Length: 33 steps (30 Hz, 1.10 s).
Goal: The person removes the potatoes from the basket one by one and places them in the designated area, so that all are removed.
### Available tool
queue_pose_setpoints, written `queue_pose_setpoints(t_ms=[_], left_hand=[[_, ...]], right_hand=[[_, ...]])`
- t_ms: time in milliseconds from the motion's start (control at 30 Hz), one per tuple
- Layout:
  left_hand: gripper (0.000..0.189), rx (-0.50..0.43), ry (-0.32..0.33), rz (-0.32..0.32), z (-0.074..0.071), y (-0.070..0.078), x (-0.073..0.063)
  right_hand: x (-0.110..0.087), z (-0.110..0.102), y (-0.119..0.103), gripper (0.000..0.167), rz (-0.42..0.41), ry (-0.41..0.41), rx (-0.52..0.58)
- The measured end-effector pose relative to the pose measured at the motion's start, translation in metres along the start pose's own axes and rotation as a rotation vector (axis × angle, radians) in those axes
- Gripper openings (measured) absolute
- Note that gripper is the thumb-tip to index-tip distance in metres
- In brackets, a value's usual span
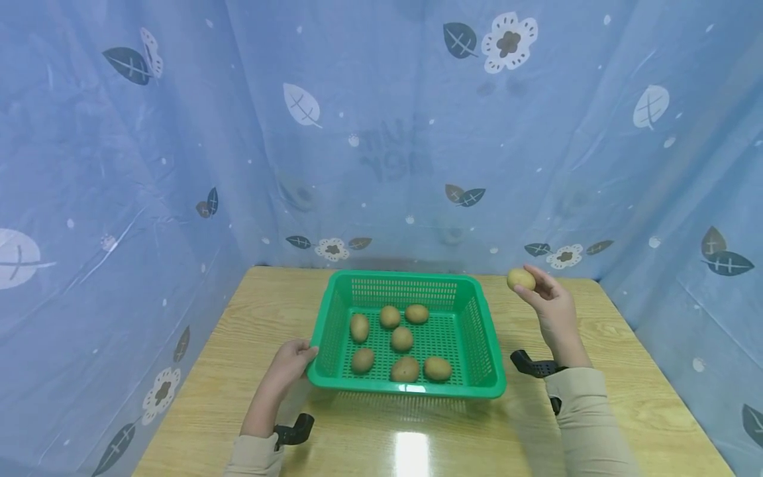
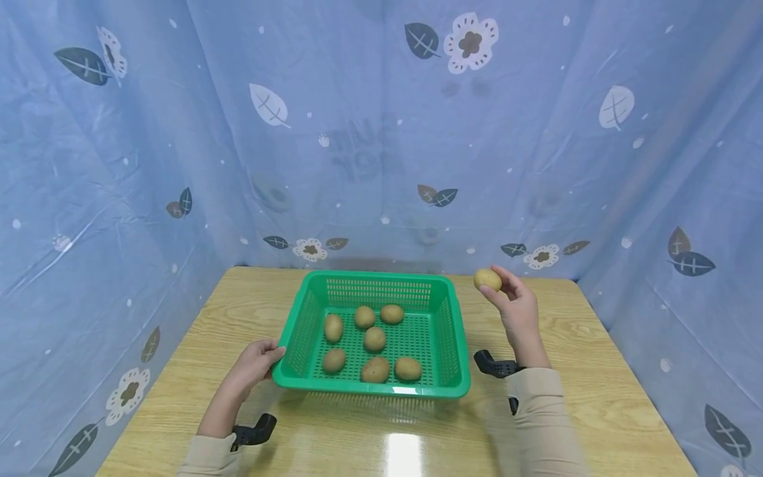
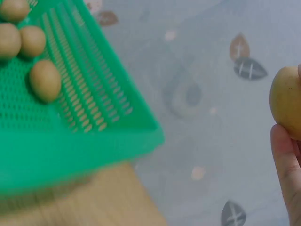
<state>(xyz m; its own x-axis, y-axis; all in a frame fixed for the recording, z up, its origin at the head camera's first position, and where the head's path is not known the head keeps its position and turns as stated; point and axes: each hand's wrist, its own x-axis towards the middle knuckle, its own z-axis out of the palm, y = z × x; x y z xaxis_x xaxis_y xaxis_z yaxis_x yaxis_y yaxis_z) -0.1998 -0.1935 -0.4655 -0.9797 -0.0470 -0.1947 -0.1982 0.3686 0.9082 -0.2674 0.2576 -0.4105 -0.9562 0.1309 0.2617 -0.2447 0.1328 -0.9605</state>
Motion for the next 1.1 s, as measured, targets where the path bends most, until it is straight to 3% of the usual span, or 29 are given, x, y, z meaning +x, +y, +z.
queue_pose_setpoints(t_ms=[167,467,700,1100], left_hand=[[0.031,0.001,-0.006,-0.001,0.0,0.0,0.001],[0.032,-0.014,-0.009,0.0,0.0,0.002,0.002],[0.032,-0.007,-0.008,-0.01,0.0,0.0,-0.001],[0.031,0.001,0.002,-0.009,0.001,0.0,0.001]], right_hand=[[-0.003,-0.011,0.019,0.055,0.039,0.02,0.04],[-0.008,-0.019,0.054,0.064,0.167,0.033,0.019],[-0.015,-0.023,0.079,0.068,0.24,0.008,-0.134],[-0.018,-0.021,0.108,0.071,0.318,-0.036,-0.212]])
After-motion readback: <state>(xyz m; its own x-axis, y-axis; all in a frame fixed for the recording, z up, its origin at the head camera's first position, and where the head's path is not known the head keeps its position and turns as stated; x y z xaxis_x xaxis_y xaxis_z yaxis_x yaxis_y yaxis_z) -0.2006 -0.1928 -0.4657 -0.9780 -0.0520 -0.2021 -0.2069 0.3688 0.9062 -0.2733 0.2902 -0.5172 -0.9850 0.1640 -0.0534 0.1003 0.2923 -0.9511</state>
